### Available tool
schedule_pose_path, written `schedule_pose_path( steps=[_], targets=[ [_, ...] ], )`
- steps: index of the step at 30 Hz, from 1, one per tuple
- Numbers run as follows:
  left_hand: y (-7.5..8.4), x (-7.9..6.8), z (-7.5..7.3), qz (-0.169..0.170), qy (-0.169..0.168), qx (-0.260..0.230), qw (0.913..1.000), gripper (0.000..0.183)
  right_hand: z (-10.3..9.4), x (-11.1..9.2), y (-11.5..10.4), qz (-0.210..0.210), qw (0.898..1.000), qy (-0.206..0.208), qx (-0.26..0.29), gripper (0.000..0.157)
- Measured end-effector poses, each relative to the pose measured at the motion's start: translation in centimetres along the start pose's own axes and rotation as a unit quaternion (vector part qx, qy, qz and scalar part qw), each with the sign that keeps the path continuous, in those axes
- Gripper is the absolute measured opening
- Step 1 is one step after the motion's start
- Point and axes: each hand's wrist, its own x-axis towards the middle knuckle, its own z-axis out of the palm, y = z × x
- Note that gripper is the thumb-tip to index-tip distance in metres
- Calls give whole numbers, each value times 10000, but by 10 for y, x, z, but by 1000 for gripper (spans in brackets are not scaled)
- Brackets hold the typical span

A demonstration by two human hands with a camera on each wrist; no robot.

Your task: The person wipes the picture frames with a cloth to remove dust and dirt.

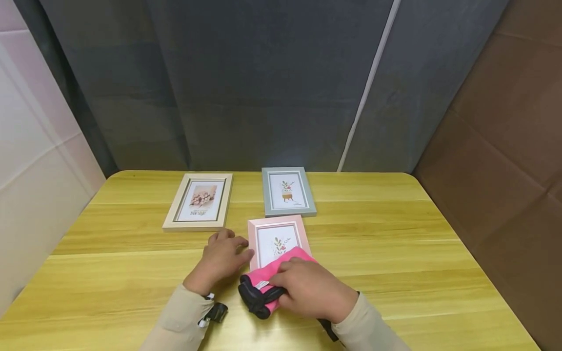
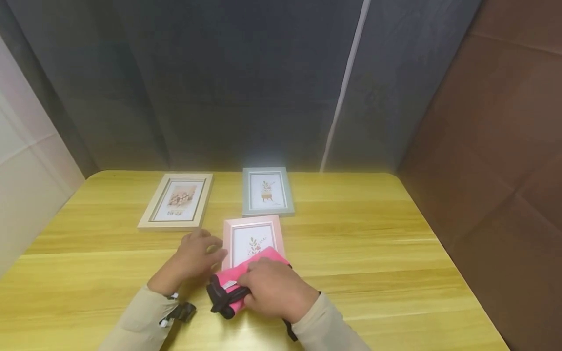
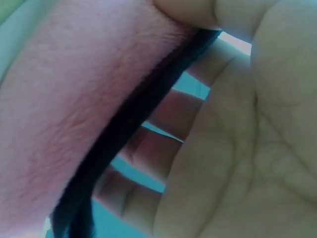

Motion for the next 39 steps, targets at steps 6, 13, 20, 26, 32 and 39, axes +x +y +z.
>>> schedule_pose_path(
  steps=[6, 13, 20, 26, 32, 39],
  targets=[
    [-4, 1, 2, 73, 62, -17, 10000, 34, -10, -8, 14, 700, 9970, -112, 313, 20],
    [-4, 1, 4, 130, 97, -85, 9998, 34, -19, -14, 39, 841, 9941, 38, 680, 22],
    [-3, 1, 5, 125, 166, -140, 9997, 34, -32, -32, 87, 1023, 9849, 1064, 907, 13],
    [0, -1, 6, 66, 241, -98, 9996, 35, -29, -54, 132, 2429, 9542, 1736, 198, 24],
    [6, -4, 4, 158, 173, -17, 9997, 41, -11, -66, 157, 3132, 9447, 836, 495, 23],
    [4, -13, 1, 89, 121, 114, 9998, 32, -3, -62, 157, 3115, 9474, 575, 461, 26]
  ],
)
